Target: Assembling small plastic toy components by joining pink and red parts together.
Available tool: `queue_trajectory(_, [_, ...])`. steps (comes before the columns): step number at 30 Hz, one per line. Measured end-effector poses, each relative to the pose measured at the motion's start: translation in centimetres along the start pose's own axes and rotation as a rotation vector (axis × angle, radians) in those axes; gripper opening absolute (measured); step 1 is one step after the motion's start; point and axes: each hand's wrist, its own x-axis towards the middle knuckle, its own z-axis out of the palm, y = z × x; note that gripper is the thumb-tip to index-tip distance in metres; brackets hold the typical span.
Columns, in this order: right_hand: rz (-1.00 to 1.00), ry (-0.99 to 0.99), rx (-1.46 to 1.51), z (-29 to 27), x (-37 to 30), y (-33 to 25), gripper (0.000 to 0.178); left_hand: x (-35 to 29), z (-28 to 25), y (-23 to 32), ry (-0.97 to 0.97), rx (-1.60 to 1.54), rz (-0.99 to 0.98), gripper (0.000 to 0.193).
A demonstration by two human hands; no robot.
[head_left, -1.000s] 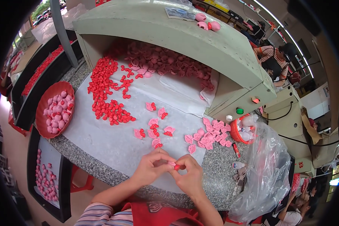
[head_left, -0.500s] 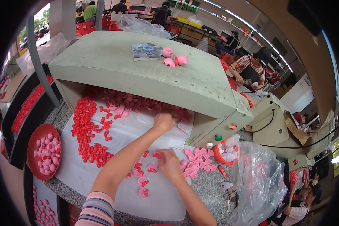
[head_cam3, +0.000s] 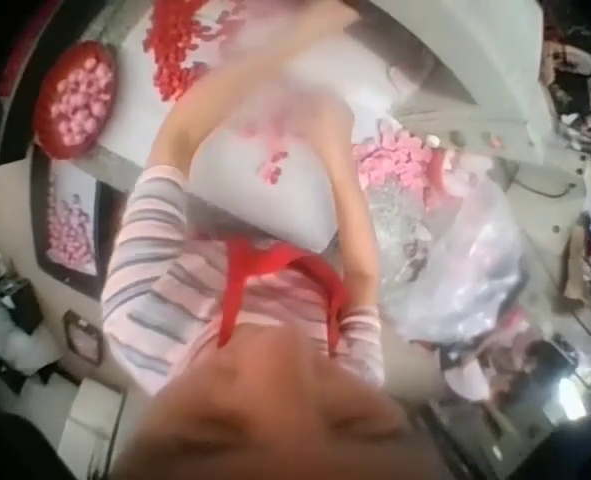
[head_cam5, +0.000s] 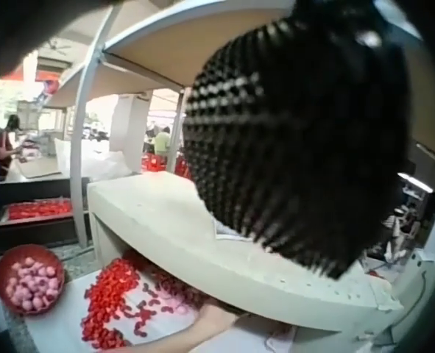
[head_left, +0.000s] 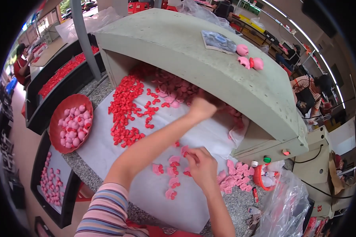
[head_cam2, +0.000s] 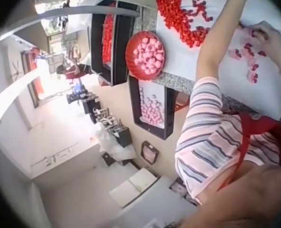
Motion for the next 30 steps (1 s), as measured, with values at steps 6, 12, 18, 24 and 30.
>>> queue_trajectory(6, [-0.218,-0.027,-0.166,10.5,7.6,-2.3,0.017,-15.1,-16.5,5.5,0.221,-0.936,-0.479,0.037])
queue_trajectory(12, [-0.122,-0.109,-0.190,12.0,8.4,-1.2,0.021,-24.2,-17.0,9.0,0.130,-1.489,-0.531,0.043])
queue_trajectory(18, [0.384,-0.213,0.859,1.3,-0.3,-3.0,0.023,-26.7,-14.0,8.4,0.017,-1.496,-0.559,0.042])
queue_trajectory(24, [0.300,-0.031,0.855,-5.4,-9.9,-3.3,0.027,-25.4,-9.9,10.5,-0.204,-1.374,-0.594,0.040])
queue_trajectory(30, [0.171,0.146,0.671,-5.8,-12.3,-4.6,0.028,-25.5,-6.8,11.7,-0.221,-1.122,-0.456,0.038])
